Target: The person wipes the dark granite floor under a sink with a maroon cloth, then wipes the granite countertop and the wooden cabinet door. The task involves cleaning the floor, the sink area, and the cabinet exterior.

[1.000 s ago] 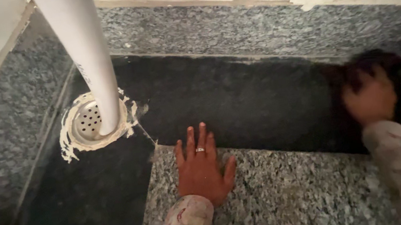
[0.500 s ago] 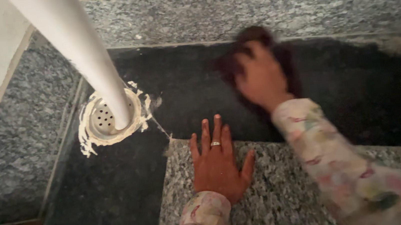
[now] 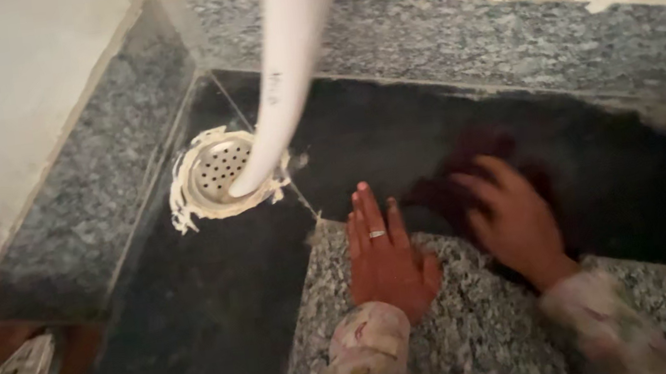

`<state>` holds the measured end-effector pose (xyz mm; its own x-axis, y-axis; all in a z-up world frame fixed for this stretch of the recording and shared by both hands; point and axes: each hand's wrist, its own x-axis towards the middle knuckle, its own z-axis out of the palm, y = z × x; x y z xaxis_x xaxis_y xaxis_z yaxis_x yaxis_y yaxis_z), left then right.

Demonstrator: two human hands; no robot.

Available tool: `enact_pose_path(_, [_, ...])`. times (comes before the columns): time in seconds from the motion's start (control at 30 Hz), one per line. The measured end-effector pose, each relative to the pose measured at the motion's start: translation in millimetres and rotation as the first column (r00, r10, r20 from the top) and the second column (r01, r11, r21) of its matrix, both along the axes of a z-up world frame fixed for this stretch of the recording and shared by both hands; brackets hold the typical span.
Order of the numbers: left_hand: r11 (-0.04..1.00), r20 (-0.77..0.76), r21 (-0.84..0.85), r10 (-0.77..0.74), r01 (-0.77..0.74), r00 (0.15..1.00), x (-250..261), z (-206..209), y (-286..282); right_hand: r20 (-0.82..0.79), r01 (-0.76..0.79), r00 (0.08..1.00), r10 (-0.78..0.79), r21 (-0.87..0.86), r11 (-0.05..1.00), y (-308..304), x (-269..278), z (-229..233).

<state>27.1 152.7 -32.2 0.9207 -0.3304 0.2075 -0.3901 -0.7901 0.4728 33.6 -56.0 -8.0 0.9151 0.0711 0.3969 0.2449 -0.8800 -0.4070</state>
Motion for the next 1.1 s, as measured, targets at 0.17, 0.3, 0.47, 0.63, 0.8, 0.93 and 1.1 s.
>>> enact_pose_path(0.17, [0.999,0.014,0.001,-0.047,0.047,0.999,-0.1,7.5,2.8,0.018,0.469,0.883,-0.47,-0.106,0.877,23.8,-49.6,-2.8])
enact_pose_path(0.3, [0.996,0.094,-0.036,-0.079,0.082,0.992,7.5,-0.7,8.4,-0.081,0.428,0.894,-0.441,-0.137,0.893,59.6,-69.7,-3.4])
enact_pose_path(0.47, [0.998,0.176,-0.008,0.068,-0.067,0.982,17.2,-15.4,67.3,-0.102,0.388,0.909,-0.404,-0.144,0.91,96.1,-58.0,4.3])
enact_pose_path(0.63, [0.94,0.154,0.098,0.311,-0.327,0.938,15.2,-12.4,104.1,0.016,0.355,0.935,-0.354,-0.069,0.932,84.9,-17.0,-5.3])
enact_pose_path(0.8, [0.94,0.036,0.12,0.316,-0.318,0.948,16.3,-5.7,102.7,0.247,0.392,0.898,-0.363,-0.081,0.916,57.4,47.7,-37.9])
enact_pose_path(0.93, [0.95,0.07,0.104,0.29,-0.296,0.955,13.5,1.1,103.7,0.198,0.356,0.921,-0.336,-0.076,0.931,43.7,122.7,-45.4])
enact_pose_path(1.1, [0.953,0.017,0.047,0.298,-0.299,0.954,15.1,4.4,102.3,0.232,0.218,0.954,-0.191,-0.096,0.971,87.7,166.9,-46.9])
